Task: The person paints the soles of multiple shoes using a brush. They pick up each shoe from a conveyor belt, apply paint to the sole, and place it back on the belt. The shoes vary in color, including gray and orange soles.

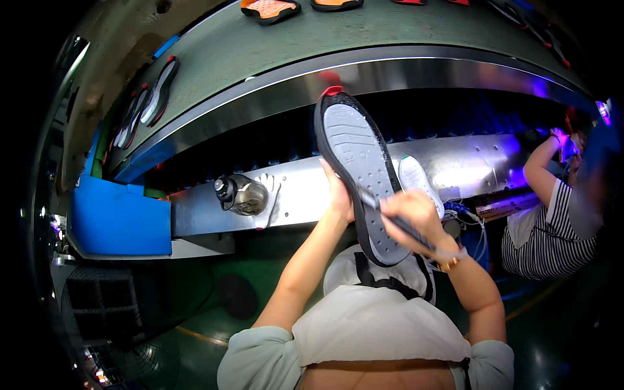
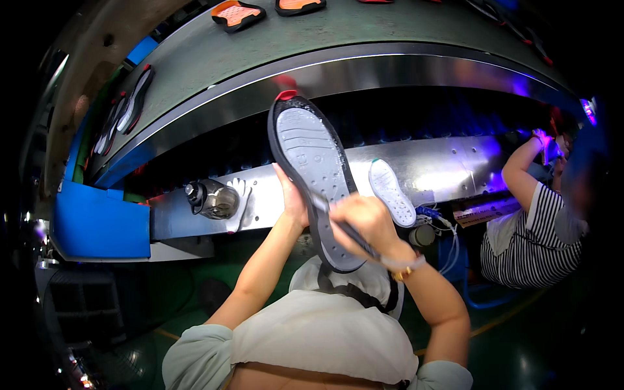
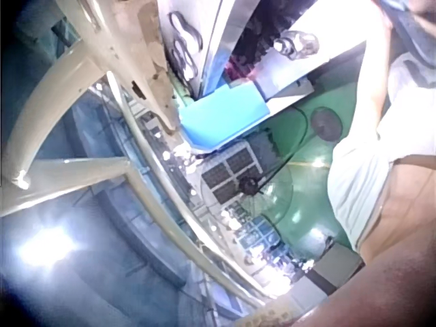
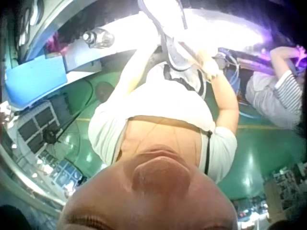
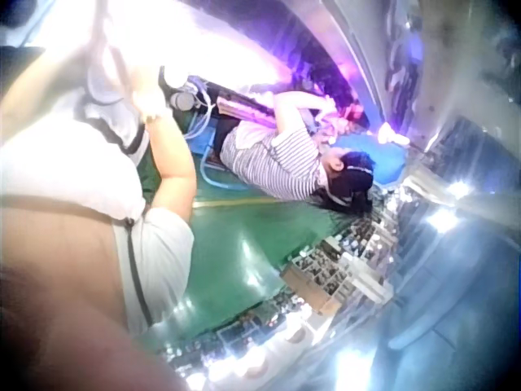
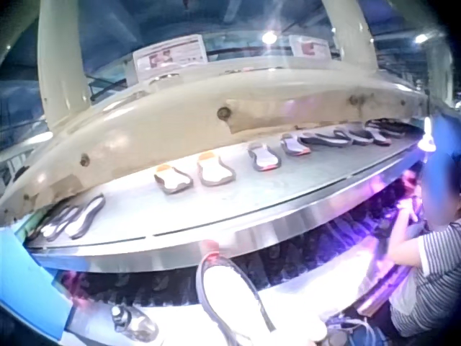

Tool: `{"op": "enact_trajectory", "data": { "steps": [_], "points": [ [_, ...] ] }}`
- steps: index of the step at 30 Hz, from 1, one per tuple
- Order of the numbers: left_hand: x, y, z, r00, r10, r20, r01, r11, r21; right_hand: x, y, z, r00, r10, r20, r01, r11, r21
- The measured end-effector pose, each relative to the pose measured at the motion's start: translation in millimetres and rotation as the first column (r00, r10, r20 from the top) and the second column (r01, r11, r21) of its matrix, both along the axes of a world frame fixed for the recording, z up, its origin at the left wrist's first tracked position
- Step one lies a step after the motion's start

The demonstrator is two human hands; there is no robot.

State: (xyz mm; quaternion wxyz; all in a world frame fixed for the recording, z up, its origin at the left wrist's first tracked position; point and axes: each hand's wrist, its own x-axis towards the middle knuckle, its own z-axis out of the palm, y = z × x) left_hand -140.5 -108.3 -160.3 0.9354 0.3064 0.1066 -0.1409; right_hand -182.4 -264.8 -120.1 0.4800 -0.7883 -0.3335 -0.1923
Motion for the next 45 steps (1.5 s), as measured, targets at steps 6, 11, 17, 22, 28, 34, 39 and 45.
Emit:
{"op": "enact_trajectory", "data": {
  "steps": [6,11,17,22,28,34,39,45],
  "points": [
    [-8.5,11.8,16.1,0.991,0.096,0.098,-0.1,0.994,0.04,3.5,-29.6,41.9,0.84,0.389,-0.378,-0.324,0.919,0.227],
    [-6.4,-7.8,33.8,0.98,0.067,0.185,-0.068,0.998,-0.003,39.3,-9.8,51.6,0.914,0.201,-0.352,-0.138,0.971,0.195],
    [10.7,9.9,22.6,0.935,0.221,0.277,-0.227,0.974,-0.011,17.7,-22.5,60.4,0.724,0.434,-0.537,-0.214,0.88,0.423],
    [17.1,20.6,36.0,0.882,0.253,0.398,-0.217,0.967,-0.134,12.3,-21.6,64.3,0.79,0.489,-0.371,-0.422,0.872,0.249],
    [31.0,36.7,32.0,0.85,0.355,0.388,-0.307,0.934,-0.181,13.9,-30.5,53.0,0.873,0.313,-0.373,-0.246,0.944,0.218],
    [39.1,44.4,36.3,0.821,0.351,0.451,-0.308,0.936,-0.17,9.6,-44.1,46.6,0.66,0.519,-0.543,-0.224,0.826,0.517],
    [43.1,51.7,35.0,0.806,0.366,0.466,-0.355,0.928,-0.115,12.7,-46.0,45.0,0.772,0.46,-0.439,-0.386,0.888,0.252],
    [36.5,39.4,70.2,0.821,0.349,0.452,-0.392,0.92,0.001,22.7,-47.9,26.3,0.593,0.565,-0.574,-0.087,0.754,0.652]
  ]
}}
